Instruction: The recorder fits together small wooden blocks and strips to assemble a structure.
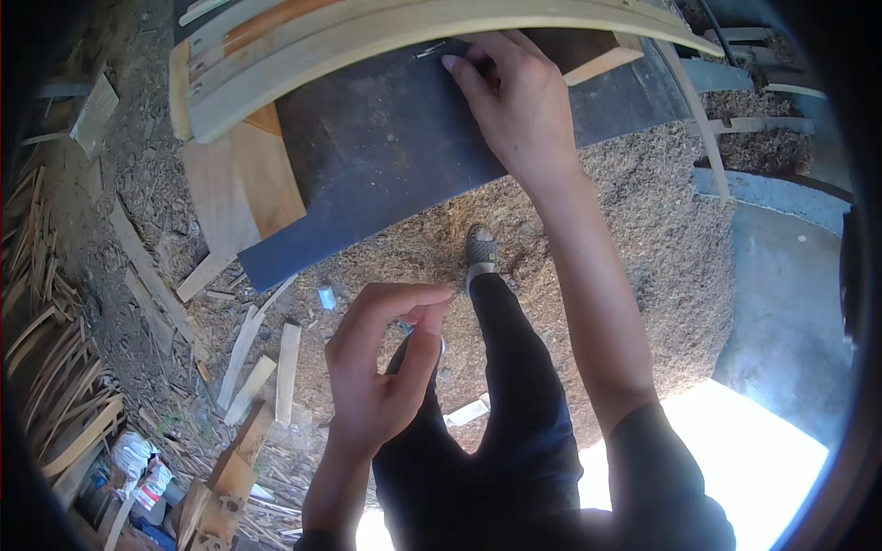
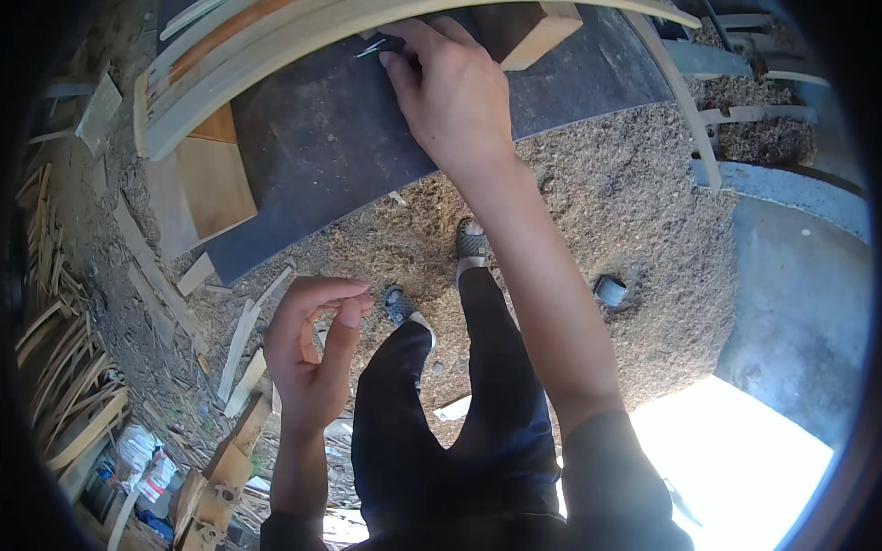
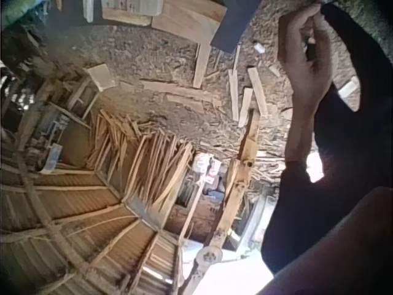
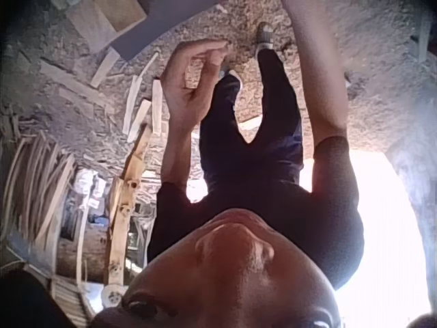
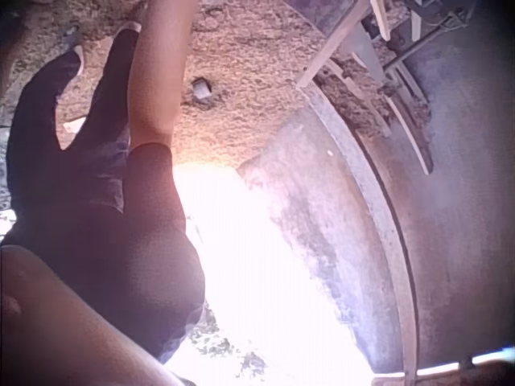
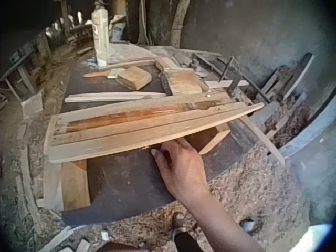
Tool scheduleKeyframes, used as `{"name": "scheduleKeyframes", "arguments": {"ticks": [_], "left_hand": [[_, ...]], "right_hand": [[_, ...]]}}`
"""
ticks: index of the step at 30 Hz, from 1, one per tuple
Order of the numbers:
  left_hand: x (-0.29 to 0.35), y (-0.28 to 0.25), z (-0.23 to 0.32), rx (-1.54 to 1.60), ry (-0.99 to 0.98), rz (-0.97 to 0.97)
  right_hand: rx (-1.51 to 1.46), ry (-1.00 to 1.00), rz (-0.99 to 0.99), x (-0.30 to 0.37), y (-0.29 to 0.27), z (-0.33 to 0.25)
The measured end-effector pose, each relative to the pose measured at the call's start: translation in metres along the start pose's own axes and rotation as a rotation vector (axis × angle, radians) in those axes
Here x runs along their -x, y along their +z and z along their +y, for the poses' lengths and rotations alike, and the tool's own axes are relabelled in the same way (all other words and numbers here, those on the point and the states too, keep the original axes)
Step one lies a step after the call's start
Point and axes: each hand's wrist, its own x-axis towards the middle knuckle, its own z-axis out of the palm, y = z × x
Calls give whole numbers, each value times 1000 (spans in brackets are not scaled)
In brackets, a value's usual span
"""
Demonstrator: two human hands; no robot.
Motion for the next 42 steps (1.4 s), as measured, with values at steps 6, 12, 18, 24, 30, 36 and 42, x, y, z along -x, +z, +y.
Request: {"name": "scheduleKeyframes", "arguments": {"ticks": [6, 12, 18, 24, 30, 36, 42], "left_hand": [[0, -26, 25, -164, 192, 205], [-7, -39, 41, -81, 189, 475], [-20, -42, 49, -223, 109, 515], [-32, -70, 35, -562, 261, 526], [-61, -76, 7, -393, 99, 322], [-83, -71, -4, -417, 255, 246], [-83, -72, -9, -383, 273, 290]], "right_hand": [[26, 145, -105, -5, -3, 4], [98, 155, -200, -9, -3, -1], [101, 113, -190, -2, -5, 20], [62, 5, -163, 4, -19, 7], [-332, 333, -176, 41, -50, -39], [-557, 465, -157, 70, -82, -95], [-614, 289, -168, 28, -75, -141]]}}
